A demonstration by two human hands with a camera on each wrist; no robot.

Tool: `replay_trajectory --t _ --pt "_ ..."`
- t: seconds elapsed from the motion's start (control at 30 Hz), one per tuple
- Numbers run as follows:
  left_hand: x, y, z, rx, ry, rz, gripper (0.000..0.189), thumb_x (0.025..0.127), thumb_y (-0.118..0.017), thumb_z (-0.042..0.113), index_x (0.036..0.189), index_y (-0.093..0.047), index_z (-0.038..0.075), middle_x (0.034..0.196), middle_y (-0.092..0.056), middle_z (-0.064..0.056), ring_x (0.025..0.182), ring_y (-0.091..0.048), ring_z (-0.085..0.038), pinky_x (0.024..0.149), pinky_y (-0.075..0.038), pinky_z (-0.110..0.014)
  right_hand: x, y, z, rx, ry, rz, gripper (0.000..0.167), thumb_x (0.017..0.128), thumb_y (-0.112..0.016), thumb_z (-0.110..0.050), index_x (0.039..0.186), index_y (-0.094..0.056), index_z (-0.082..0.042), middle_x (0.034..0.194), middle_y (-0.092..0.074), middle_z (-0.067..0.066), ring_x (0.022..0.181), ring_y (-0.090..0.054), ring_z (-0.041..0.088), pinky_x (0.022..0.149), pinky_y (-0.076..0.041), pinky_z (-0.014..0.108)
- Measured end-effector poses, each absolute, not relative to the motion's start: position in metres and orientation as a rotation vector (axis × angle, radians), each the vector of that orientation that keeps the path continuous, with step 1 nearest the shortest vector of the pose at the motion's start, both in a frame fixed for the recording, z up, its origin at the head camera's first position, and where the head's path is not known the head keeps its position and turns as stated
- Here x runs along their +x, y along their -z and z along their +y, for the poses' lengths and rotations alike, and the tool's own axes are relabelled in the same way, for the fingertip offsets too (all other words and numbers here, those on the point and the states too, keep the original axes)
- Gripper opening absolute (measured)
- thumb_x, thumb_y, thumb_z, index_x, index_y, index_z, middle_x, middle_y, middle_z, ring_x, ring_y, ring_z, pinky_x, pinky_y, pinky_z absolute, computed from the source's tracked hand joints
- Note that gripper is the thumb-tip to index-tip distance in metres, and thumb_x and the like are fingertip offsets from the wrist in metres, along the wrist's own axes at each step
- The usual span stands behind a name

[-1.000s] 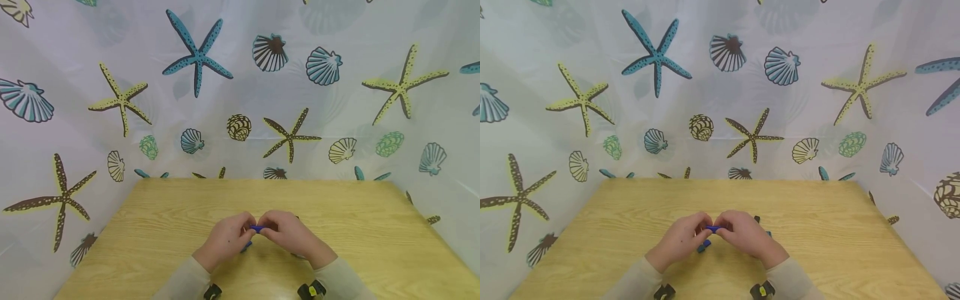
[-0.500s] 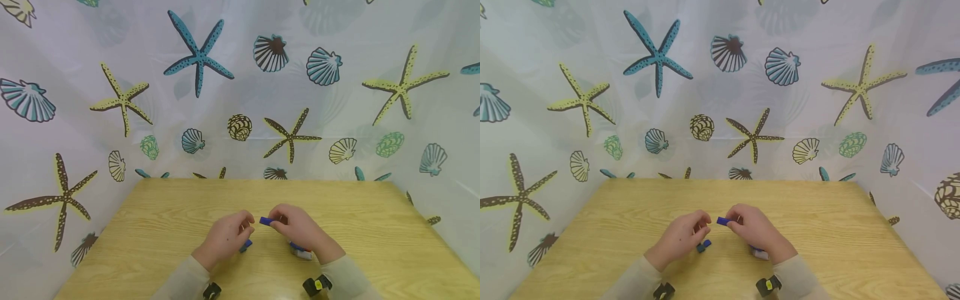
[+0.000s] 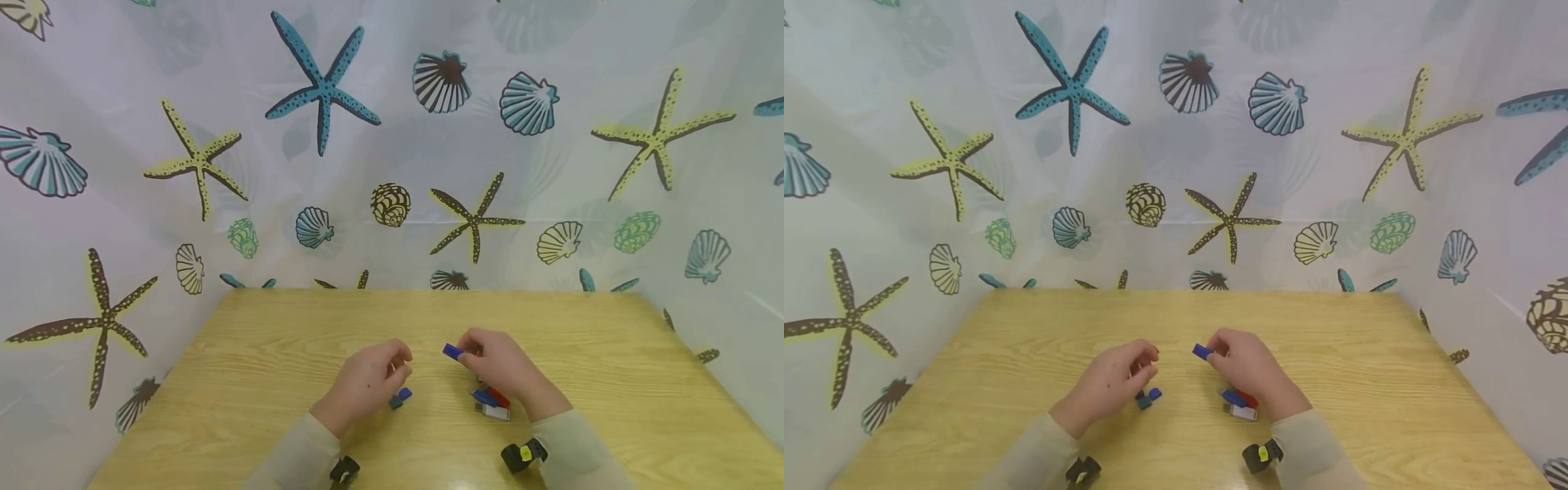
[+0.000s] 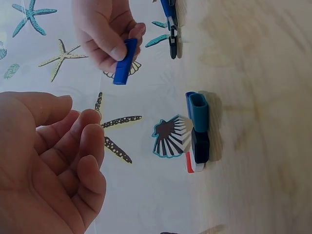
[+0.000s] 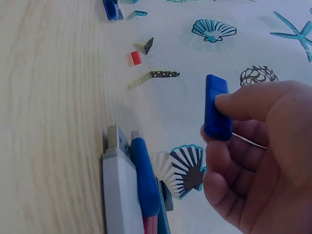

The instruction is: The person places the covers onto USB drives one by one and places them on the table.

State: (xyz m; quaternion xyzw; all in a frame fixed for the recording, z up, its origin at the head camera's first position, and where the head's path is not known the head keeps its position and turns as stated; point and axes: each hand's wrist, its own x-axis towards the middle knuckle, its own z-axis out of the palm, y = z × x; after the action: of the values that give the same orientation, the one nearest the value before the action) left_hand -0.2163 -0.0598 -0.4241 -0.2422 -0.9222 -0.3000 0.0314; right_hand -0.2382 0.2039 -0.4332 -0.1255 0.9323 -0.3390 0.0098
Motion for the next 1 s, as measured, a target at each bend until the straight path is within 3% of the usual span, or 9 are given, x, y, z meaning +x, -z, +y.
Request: replay_trajectory --t 0.17,0.43,0.6,0.83,1.0 --pt "-0.217 0.424 -0.059 -0.750 0.938 -2.850 0.016 0.100 -0.065 0.027 0.113 -0.066 0.018 0.082 -0.060 0.017 0.063 -0.054 -0.005 0.058 -0.047 -0.025 -0.240 0.437 0.206 -0.327 0.908 2.903 0.006 0.093 -0.072 -0.014 0.095 -0.069 -0.019 0.087 -0.063 -0.004 0.075 -0.056 0.017 0.073 -0.051 0.036" --pt "-0.218 0.423 -0.062 -0.717 0.948 -2.864 0.016 0.101 -0.064 0.030 0.113 -0.066 0.019 0.082 -0.060 0.016 0.063 -0.055 -0.006 0.057 -0.047 -0.026 -0.242 0.444 0.205 -0.305 0.760 2.873 0.006 0.093 -0.073 -0.016 0.089 -0.069 -0.019 0.084 -0.061 -0.003 0.072 -0.055 0.016 0.067 -0.048 0.035" --pt "-0.220 0.422 -0.064 -0.707 0.957 -2.871 0.014 0.101 -0.064 0.031 0.111 -0.066 0.021 0.081 -0.060 0.017 0.063 -0.055 -0.006 0.057 -0.048 -0.026 -0.242 0.446 0.205 -0.376 0.698 2.889 0.006 0.092 -0.074 -0.016 0.088 -0.071 -0.018 0.086 -0.062 -0.005 0.074 -0.054 0.015 0.072 -0.048 0.038" --pt "-0.220 0.423 -0.066 -0.714 0.964 -2.860 0.013 0.101 -0.063 0.032 0.110 -0.065 0.022 0.080 -0.059 0.017 0.063 -0.055 -0.006 0.056 -0.048 -0.026 -0.242 0.447 0.204 -0.435 0.667 2.903 0.000 0.092 -0.074 -0.015 0.092 -0.073 -0.015 0.085 -0.060 -0.006 0.074 -0.053 0.014 0.075 -0.049 0.039" --pt "-0.222 0.424 -0.067 -0.701 0.975 -2.872 0.012 0.102 -0.063 0.031 0.109 -0.065 0.022 0.081 -0.059 0.017 0.065 -0.055 -0.006 0.058 -0.048 -0.027 -0.244 0.446 0.203 -0.446 0.697 2.936 0.007 0.093 -0.071 -0.012 0.099 -0.074 -0.015 0.089 -0.063 -0.004 0.078 -0.054 0.015 0.079 -0.051 0.041"
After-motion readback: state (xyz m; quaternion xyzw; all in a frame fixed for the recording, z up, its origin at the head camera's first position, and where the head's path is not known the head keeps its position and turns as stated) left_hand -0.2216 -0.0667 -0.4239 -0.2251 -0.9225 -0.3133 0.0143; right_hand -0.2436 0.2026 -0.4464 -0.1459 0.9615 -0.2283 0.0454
